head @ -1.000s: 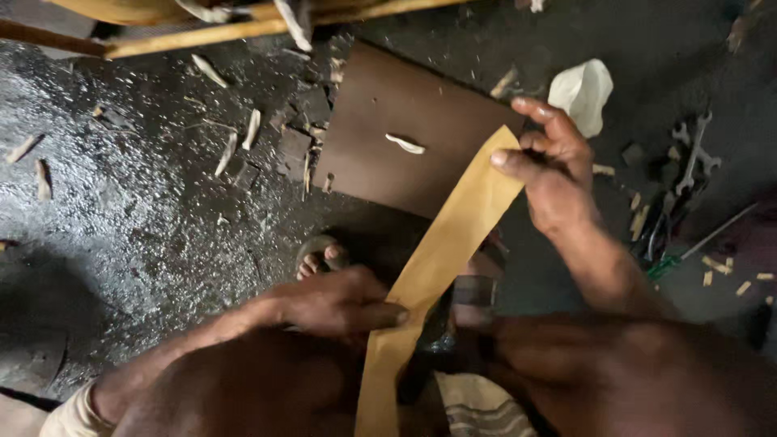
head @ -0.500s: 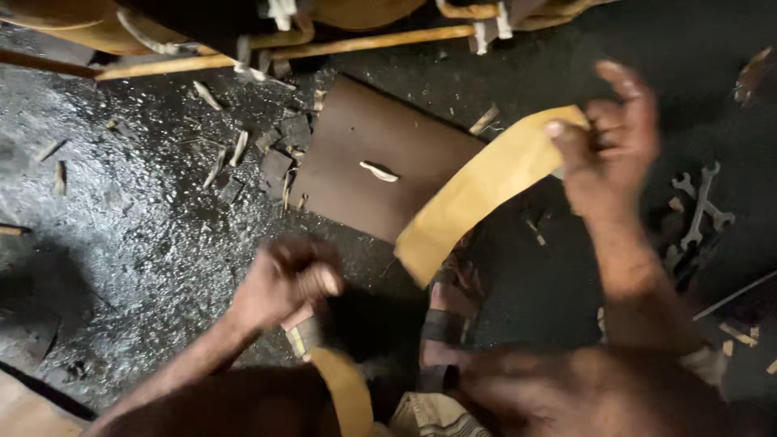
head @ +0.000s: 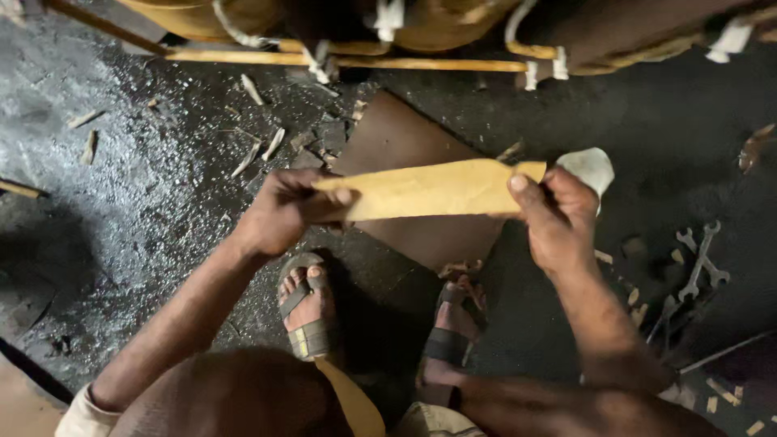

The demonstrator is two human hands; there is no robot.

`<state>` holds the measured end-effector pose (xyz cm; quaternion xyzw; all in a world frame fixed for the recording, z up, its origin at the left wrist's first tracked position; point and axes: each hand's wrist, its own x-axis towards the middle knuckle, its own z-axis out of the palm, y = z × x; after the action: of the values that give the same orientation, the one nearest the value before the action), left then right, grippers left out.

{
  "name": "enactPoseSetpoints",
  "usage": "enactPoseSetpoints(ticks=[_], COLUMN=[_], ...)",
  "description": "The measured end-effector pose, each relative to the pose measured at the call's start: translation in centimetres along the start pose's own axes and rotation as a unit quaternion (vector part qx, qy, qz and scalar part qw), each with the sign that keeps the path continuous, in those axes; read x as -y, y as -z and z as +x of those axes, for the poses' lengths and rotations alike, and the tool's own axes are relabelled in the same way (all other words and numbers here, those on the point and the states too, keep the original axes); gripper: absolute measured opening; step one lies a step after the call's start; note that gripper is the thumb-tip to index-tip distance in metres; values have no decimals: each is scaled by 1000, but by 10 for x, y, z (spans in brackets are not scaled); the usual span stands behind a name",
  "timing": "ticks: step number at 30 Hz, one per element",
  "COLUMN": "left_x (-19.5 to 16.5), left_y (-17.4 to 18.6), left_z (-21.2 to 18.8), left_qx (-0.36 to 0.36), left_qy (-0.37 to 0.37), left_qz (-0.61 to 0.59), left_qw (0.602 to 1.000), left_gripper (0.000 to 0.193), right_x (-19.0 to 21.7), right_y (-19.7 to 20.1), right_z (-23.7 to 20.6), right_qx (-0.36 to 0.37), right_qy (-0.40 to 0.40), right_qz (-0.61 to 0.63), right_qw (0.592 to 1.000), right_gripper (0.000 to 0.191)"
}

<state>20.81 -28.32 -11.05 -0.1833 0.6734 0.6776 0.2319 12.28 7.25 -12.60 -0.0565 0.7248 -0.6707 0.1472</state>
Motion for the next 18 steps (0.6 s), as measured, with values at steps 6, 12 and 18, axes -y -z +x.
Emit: enactPoseSetpoints(ticks=[6, 12, 18], left_x=[40, 47, 47], left_y=[29, 71, 93], left_z=[-17, -33, -33], left_qx=[-35, 88, 145], left_qy=[-38, -224, -292], left_qz=[-190, -167, -74], left_qw=[980, 956, 943], left_gripper=[26, 23, 18], right_x=[-13, -19, -26], right_y=[-14, -1, -1], right_z=[-15, -10, -7], right_qx=[104, 184, 214], right_qy=[-56, 80, 160], right_qz=[133, 52, 63], right_qw=[984, 978, 962], right_gripper=[20, 16, 18])
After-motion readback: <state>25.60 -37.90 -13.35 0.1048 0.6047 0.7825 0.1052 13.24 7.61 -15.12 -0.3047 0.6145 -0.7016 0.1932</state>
